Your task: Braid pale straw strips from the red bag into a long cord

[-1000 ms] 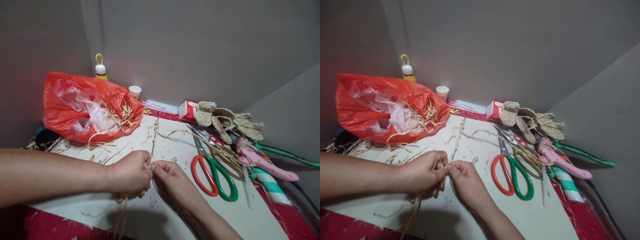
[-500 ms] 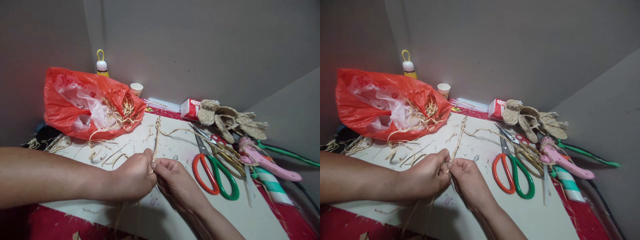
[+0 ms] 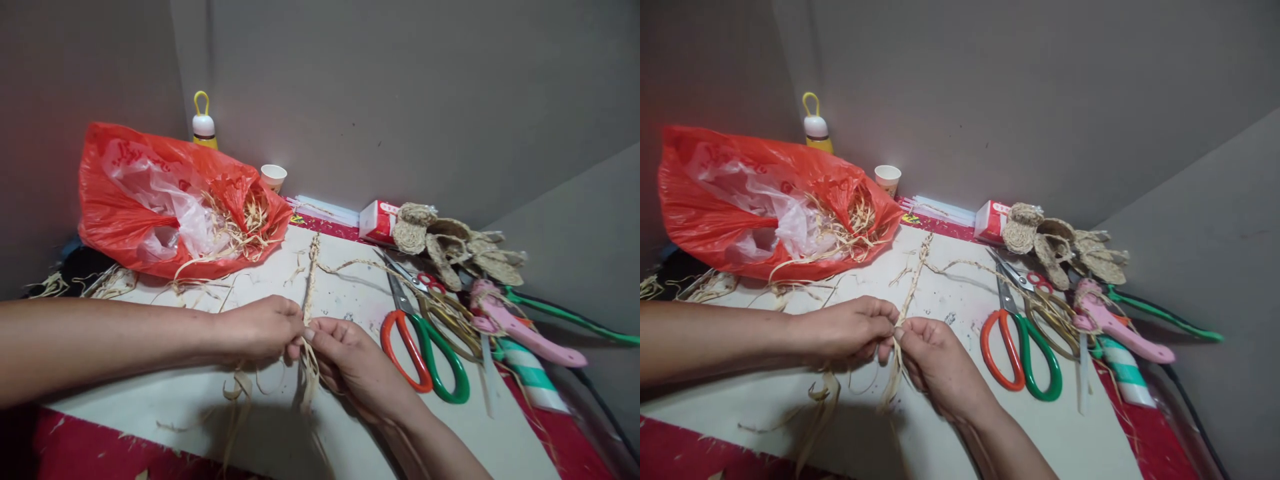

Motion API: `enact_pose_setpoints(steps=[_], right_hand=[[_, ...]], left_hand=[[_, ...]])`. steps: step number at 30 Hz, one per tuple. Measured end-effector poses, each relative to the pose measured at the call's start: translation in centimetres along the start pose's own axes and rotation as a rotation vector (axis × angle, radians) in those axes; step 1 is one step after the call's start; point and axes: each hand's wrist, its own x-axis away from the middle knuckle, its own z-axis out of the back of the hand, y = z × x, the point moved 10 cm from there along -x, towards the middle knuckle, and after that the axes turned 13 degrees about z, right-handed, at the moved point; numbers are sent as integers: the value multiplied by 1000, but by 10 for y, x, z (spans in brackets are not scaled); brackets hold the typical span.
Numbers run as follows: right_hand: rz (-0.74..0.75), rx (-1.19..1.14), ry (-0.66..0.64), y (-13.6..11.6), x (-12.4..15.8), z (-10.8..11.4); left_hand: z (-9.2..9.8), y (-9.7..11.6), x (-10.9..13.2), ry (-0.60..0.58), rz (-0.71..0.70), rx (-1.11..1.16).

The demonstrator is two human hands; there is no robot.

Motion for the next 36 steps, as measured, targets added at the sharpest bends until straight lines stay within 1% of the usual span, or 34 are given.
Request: enact_pose_setpoints(steps=[3, 4, 9, 12, 14, 18, 22, 24, 29, 32, 36], right_hand=[[-24, 23, -5, 1, 1, 4], [-34, 34, -16, 1, 2, 5], [-66, 139, -69, 0, 2, 9], [-48, 212, -98, -2, 1, 12], [-3, 283, -114, -6, -1, 13], [93, 445, -140, -15, -1, 13], [138, 588, -151, -23, 2, 9], [168, 668, -150, -28, 4, 7], [266, 930, -111, -39, 5, 4], [262, 1050, -86, -36, 5, 4], [228, 1125, -95, -34, 7, 7]], left_hand=[[3, 9, -2, 62, -147, -69], [3, 11, -2, 65, -176, -84], [-2, 15, -1, -20, -231, -100], [-1, 21, 0, -19, -283, -140], [1, 21, -2, -13, -279, -137], [0, 19, -8, -82, -220, -68], [-1, 15, -10, -121, -132, -37], [-1, 16, -8, -132, -134, -50], [2, 18, -7, -85, -140, -73], [2, 18, -10, -74, -141, -64], [3, 17, -11, -38, -160, -94]])
